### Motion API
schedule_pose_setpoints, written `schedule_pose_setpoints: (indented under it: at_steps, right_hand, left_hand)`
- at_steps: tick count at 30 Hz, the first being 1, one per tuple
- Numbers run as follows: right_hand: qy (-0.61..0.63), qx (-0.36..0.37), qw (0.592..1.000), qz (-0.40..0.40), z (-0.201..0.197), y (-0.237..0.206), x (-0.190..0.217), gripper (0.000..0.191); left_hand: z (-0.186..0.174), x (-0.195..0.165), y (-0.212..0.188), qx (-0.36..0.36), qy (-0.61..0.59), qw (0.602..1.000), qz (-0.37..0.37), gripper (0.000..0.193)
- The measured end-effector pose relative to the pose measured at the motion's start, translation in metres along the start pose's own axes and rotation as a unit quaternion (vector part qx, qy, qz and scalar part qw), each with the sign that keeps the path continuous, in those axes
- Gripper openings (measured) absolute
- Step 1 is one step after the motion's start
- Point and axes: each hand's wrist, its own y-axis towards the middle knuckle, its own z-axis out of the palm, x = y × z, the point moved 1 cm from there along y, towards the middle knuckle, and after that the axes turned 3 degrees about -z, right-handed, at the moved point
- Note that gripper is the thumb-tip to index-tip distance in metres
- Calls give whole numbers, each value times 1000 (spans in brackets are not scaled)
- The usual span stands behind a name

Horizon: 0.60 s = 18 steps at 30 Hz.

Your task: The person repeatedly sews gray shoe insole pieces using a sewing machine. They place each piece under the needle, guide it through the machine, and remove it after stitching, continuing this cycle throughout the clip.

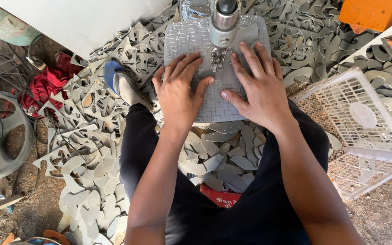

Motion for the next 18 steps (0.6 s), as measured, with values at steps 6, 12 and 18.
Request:
schedule_pose_setpoints:
  at_steps: [6,12,18]
  right_hand:
    - [-7,-2,1000,2,1,1,0,77]
    - [0,-4,1000,7,0,1,1,77]
    - [-10,11,1000,21,0,2,4,79]
  left_hand:
    - [1,0,1,-10,11,1000,8,48]
    - [1,1,4,-18,5,1000,9,49]
    - [0,4,6,-17,-15,1000,17,47]
